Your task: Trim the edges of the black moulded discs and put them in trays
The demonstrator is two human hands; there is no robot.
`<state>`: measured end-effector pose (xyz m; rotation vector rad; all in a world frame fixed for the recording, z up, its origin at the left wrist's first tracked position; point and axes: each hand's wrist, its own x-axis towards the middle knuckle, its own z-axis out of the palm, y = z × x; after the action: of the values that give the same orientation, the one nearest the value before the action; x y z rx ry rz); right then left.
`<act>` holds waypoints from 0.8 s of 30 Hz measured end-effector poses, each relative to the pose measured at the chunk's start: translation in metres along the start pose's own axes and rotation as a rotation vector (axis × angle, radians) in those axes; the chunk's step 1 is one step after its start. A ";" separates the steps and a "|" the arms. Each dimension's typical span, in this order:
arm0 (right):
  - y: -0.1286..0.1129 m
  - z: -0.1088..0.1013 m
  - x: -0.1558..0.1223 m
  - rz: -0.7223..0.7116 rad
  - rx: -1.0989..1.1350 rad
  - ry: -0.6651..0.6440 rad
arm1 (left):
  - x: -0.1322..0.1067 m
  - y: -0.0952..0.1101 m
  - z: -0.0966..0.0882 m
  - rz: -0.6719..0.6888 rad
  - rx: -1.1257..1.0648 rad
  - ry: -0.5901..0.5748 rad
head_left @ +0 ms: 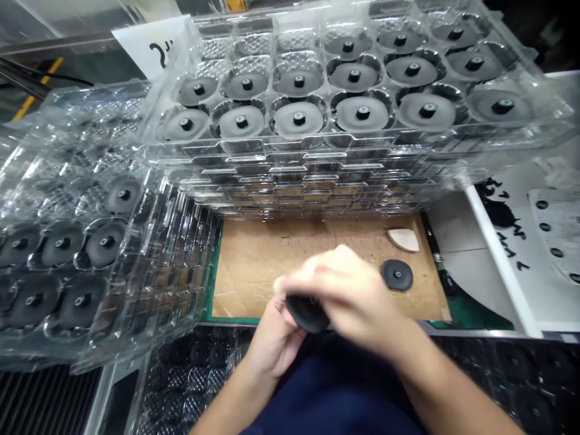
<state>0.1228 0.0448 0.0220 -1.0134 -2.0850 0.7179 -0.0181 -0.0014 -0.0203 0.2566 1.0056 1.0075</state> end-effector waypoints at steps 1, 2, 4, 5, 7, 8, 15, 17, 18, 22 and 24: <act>0.012 0.005 -0.004 0.143 -0.002 0.009 | 0.000 0.000 -0.002 0.010 -0.030 0.005; 0.024 0.011 -0.011 0.292 -0.027 0.019 | 0.000 0.000 -0.003 0.022 -0.065 0.008; 0.045 0.027 -0.030 0.425 -0.040 0.000 | -0.002 0.003 -0.007 0.043 -0.109 0.026; 0.053 0.036 -0.040 0.446 -0.028 -0.021 | -0.002 0.004 -0.009 0.048 -0.124 0.031; 0.060 0.051 -0.058 0.458 0.013 -0.059 | -0.003 0.008 -0.010 0.045 -0.134 0.029; 0.059 0.054 -0.064 0.472 0.028 -0.067 | -0.003 0.009 -0.011 0.044 -0.134 0.026; -0.001 0.017 -0.023 0.449 0.142 0.177 | -0.001 0.005 -0.006 0.056 -0.138 -0.011; -0.021 0.009 -0.008 0.289 0.181 0.171 | -0.003 0.005 -0.006 0.021 -0.127 -0.022; -0.027 0.006 -0.004 0.238 0.193 0.100 | -0.005 0.005 -0.007 0.007 -0.116 -0.020; -0.033 0.006 0.003 0.245 0.174 -0.233 | -0.009 0.007 -0.007 0.002 -0.096 -0.015; -0.031 0.009 0.003 0.234 0.094 -0.098 | -0.010 0.006 -0.004 -0.019 -0.098 -0.037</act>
<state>0.1010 0.0287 0.0402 -1.2032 -2.0137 0.9912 -0.0267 -0.0072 -0.0128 0.1845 0.9208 1.0283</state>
